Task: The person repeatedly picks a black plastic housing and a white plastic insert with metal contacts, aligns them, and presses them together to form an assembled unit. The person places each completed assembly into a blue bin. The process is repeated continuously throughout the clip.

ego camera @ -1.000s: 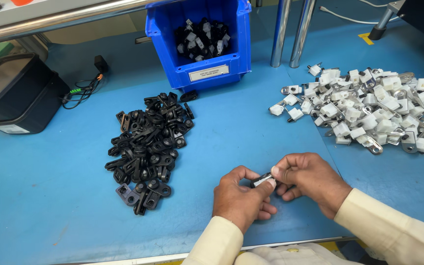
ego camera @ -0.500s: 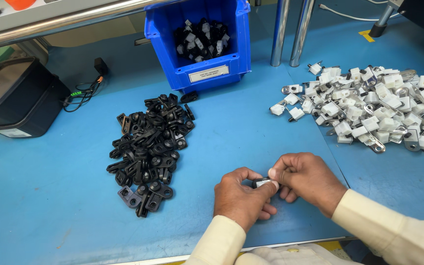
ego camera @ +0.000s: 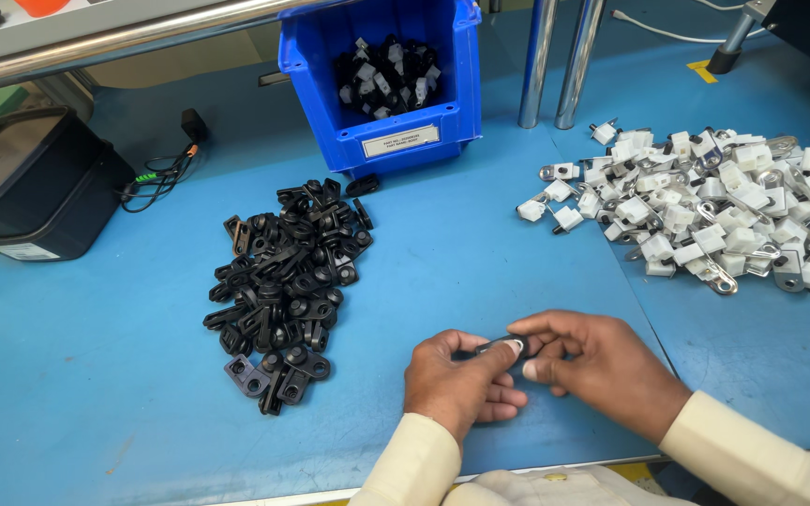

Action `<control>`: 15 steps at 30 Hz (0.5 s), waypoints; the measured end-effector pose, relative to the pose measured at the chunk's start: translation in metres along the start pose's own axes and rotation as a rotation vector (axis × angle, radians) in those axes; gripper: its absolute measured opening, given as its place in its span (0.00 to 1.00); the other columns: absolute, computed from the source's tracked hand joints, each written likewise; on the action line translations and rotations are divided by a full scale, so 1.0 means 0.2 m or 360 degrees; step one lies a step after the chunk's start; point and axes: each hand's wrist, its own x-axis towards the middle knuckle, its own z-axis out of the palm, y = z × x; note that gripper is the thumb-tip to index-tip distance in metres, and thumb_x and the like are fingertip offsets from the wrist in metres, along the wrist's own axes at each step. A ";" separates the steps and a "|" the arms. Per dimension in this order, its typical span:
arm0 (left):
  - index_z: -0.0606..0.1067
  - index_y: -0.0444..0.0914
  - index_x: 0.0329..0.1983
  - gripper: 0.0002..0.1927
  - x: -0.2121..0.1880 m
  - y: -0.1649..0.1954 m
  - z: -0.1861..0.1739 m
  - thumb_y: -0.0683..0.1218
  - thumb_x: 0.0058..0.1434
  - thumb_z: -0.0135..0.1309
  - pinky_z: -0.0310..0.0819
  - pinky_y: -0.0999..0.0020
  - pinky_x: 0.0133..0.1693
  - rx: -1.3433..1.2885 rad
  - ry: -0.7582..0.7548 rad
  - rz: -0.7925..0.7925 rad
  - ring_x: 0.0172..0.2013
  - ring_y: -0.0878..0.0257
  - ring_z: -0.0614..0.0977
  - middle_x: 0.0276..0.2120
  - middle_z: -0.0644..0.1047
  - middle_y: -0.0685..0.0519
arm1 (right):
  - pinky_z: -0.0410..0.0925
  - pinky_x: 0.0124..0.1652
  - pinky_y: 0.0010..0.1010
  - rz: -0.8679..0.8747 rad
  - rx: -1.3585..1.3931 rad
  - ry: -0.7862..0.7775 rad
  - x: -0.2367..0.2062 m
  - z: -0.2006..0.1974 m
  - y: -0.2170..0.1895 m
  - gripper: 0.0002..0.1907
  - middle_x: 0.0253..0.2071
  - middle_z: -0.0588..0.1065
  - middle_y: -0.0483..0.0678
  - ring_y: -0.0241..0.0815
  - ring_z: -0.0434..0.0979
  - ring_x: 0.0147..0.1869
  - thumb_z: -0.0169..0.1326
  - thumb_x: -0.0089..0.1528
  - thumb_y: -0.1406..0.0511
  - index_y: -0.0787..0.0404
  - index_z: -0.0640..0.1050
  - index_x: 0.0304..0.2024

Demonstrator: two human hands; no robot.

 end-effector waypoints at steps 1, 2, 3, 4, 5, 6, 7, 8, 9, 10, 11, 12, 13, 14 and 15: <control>0.75 0.32 0.38 0.13 0.01 0.00 0.00 0.43 0.56 0.65 0.83 0.66 0.25 -0.0057 -0.0014 -0.0012 0.24 0.56 0.85 0.27 0.80 0.44 | 0.74 0.34 0.27 -0.0156 -0.0256 0.0088 -0.02 0.01 -0.01 0.23 0.35 0.81 0.46 0.33 0.80 0.34 0.62 0.55 0.70 0.56 0.82 0.54; 0.75 0.32 0.38 0.13 0.01 -0.01 -0.01 0.44 0.57 0.64 0.84 0.66 0.25 -0.0062 -0.0034 -0.0026 0.24 0.56 0.86 0.27 0.80 0.44 | 0.75 0.35 0.26 -0.0313 -0.0511 0.0173 -0.04 0.03 -0.01 0.22 0.36 0.82 0.43 0.31 0.81 0.36 0.63 0.55 0.69 0.54 0.82 0.53; 0.76 0.31 0.38 0.13 0.02 -0.01 -0.02 0.44 0.57 0.64 0.84 0.66 0.25 -0.0069 -0.0052 -0.0039 0.24 0.56 0.86 0.27 0.81 0.44 | 0.75 0.35 0.25 -0.0471 -0.0766 0.0257 -0.05 0.04 -0.02 0.22 0.38 0.82 0.41 0.30 0.83 0.37 0.64 0.54 0.68 0.52 0.83 0.53; 0.76 0.31 0.38 0.13 0.02 -0.01 -0.02 0.45 0.58 0.64 0.84 0.66 0.26 -0.0075 -0.0070 -0.0052 0.24 0.57 0.86 0.27 0.81 0.44 | 0.76 0.35 0.26 -0.0439 -0.0732 0.0256 -0.05 0.04 -0.03 0.22 0.38 0.83 0.40 0.30 0.82 0.37 0.64 0.54 0.67 0.51 0.83 0.53; 0.76 0.31 0.38 0.13 0.02 -0.01 -0.02 0.45 0.58 0.64 0.84 0.66 0.26 -0.0092 -0.0075 -0.0053 0.24 0.56 0.86 0.27 0.81 0.44 | 0.76 0.34 0.26 -0.0407 -0.0700 0.0255 -0.05 0.03 -0.05 0.22 0.39 0.83 0.40 0.31 0.82 0.37 0.64 0.54 0.67 0.51 0.83 0.53; 0.76 0.31 0.38 0.14 0.03 -0.01 -0.02 0.46 0.58 0.65 0.84 0.65 0.26 -0.0113 -0.0080 -0.0052 0.25 0.56 0.86 0.27 0.80 0.44 | 0.77 0.34 0.26 -0.0375 -0.0670 0.0253 -0.04 0.03 -0.06 0.22 0.39 0.83 0.40 0.32 0.81 0.37 0.65 0.54 0.66 0.50 0.83 0.53; 0.76 0.31 0.38 0.14 0.03 -0.01 -0.02 0.46 0.58 0.65 0.84 0.65 0.26 -0.0136 -0.0085 -0.0052 0.25 0.56 0.86 0.28 0.80 0.44 | 0.76 0.34 0.27 -0.0218 -0.0573 0.0250 -0.03 0.02 -0.07 0.24 0.38 0.83 0.40 0.33 0.81 0.36 0.65 0.54 0.66 0.49 0.82 0.54; 0.76 0.31 0.39 0.15 0.03 -0.01 -0.02 0.47 0.58 0.64 0.84 0.65 0.26 -0.0122 -0.0108 -0.0054 0.25 0.56 0.86 0.28 0.80 0.44 | 0.76 0.34 0.28 -0.0061 -0.0477 0.0250 -0.02 0.02 -0.08 0.25 0.38 0.83 0.41 0.34 0.80 0.35 0.65 0.55 0.67 0.48 0.82 0.55; 0.76 0.31 0.39 0.15 0.03 -0.01 -0.03 0.47 0.59 0.64 0.84 0.66 0.27 -0.0107 -0.0131 -0.0055 0.25 0.57 0.85 0.28 0.80 0.44 | 0.76 0.34 0.29 0.0096 -0.0379 0.0251 -0.01 0.02 -0.08 0.26 0.38 0.83 0.42 0.35 0.80 0.34 0.66 0.55 0.67 0.48 0.81 0.57; 0.76 0.31 0.40 0.16 0.03 -0.01 -0.03 0.48 0.60 0.63 0.84 0.66 0.27 -0.0092 -0.0153 -0.0058 0.25 0.57 0.85 0.28 0.80 0.44 | 0.75 0.34 0.29 0.0117 -0.0217 0.0210 0.00 0.02 -0.08 0.22 0.37 0.83 0.44 0.35 0.80 0.35 0.65 0.56 0.67 0.52 0.82 0.54; 0.76 0.32 0.42 0.15 0.03 -0.01 -0.05 0.48 0.60 0.62 0.85 0.67 0.28 -0.0074 -0.0194 -0.0020 0.26 0.58 0.86 0.29 0.81 0.45 | 0.75 0.35 0.29 0.0136 -0.0055 0.0168 0.01 0.02 -0.07 0.19 0.37 0.84 0.46 0.34 0.80 0.35 0.64 0.57 0.68 0.56 0.83 0.52; 0.76 0.34 0.43 0.14 0.03 -0.01 -0.06 0.47 0.61 0.62 0.85 0.68 0.28 -0.0059 -0.0232 0.0016 0.26 0.59 0.86 0.30 0.81 0.45 | 0.75 0.36 0.29 0.0156 0.0105 0.0124 0.01 0.03 -0.06 0.16 0.36 0.84 0.48 0.34 0.81 0.35 0.63 0.58 0.68 0.60 0.84 0.49; 0.76 0.36 0.45 0.13 0.02 -0.01 -0.07 0.46 0.62 0.61 0.85 0.69 0.29 -0.0045 -0.0271 0.0053 0.27 0.61 0.86 0.31 0.81 0.46 | 0.74 0.36 0.29 0.0156 0.0189 0.0125 0.02 0.03 -0.05 0.16 0.36 0.83 0.48 0.34 0.80 0.35 0.62 0.58 0.68 0.62 0.84 0.49; 0.73 0.38 0.48 0.13 0.02 -0.01 -0.07 0.43 0.61 0.60 0.85 0.70 0.29 -0.0041 -0.0266 0.0108 0.28 0.61 0.86 0.32 0.82 0.46 | 0.74 0.35 0.29 0.0154 0.0275 0.0130 0.02 0.03 -0.05 0.17 0.35 0.83 0.48 0.35 0.80 0.34 0.61 0.57 0.69 0.63 0.83 0.49; 0.69 0.41 0.51 0.16 0.01 -0.02 -0.08 0.40 0.61 0.59 0.84 0.71 0.30 -0.0036 -0.0260 0.0163 0.28 0.61 0.87 0.32 0.82 0.46 | 0.74 0.35 0.29 0.0153 0.0361 0.0135 0.02 0.03 -0.05 0.17 0.35 0.82 0.48 0.35 0.79 0.33 0.61 0.57 0.70 0.64 0.83 0.49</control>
